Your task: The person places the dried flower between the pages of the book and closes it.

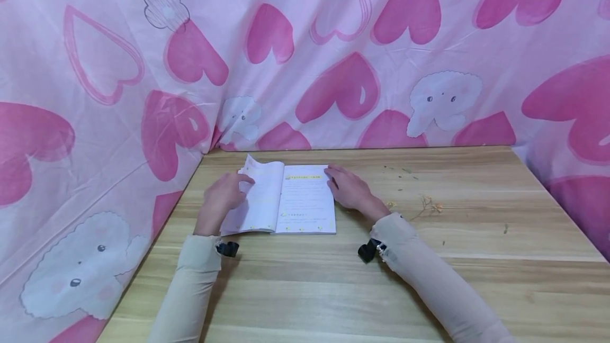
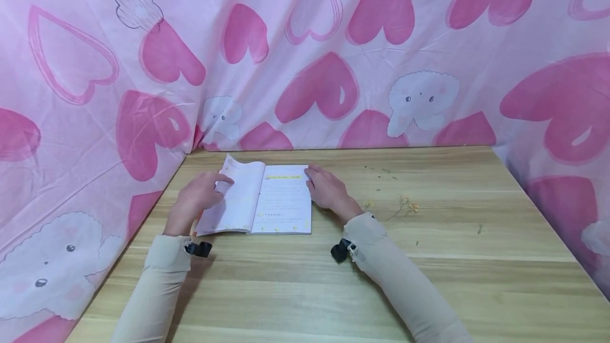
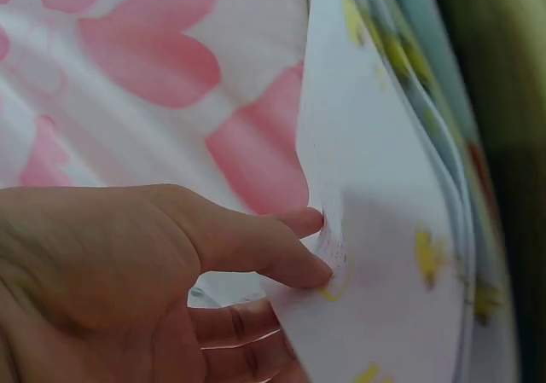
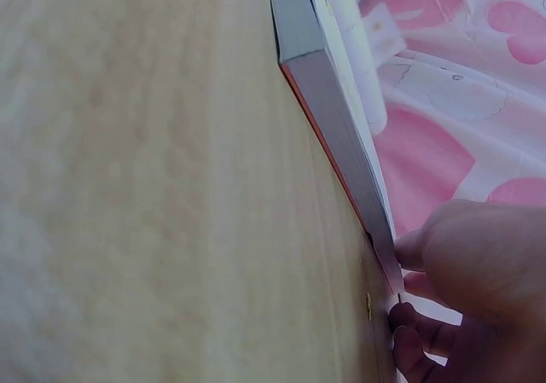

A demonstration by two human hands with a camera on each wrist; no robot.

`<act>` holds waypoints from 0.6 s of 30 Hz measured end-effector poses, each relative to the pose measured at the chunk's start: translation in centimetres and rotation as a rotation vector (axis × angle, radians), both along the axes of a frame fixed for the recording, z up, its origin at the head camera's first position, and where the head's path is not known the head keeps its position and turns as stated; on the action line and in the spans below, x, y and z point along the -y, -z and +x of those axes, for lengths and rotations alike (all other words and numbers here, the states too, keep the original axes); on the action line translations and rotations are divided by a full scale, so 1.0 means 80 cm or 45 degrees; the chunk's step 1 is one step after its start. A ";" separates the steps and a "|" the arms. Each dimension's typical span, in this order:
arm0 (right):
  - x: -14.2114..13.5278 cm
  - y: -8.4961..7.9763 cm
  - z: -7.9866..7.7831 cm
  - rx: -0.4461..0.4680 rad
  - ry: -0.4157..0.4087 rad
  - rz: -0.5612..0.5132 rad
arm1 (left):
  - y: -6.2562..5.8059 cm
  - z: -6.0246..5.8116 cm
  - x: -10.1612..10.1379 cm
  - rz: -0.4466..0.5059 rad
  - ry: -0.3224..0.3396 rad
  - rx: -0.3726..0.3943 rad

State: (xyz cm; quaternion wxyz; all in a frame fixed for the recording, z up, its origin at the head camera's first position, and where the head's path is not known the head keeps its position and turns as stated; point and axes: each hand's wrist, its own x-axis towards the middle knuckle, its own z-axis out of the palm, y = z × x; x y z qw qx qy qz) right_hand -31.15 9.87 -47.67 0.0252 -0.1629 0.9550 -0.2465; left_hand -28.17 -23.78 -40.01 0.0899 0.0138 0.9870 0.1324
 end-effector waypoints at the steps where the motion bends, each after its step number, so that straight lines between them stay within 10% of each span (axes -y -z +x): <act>1: 0.000 0.000 0.000 0.002 0.000 -0.002 | 0.003 -0.001 0.002 -0.004 -0.008 0.015; 13: -0.001 -0.002 0.000 -0.018 -0.006 0.003 | 0.030 -0.008 -0.010 0.063 -0.033 -0.013; 18: -0.002 0.000 -0.001 -0.021 -0.011 -0.013 | 0.041 -0.010 -0.021 0.070 0.111 -0.103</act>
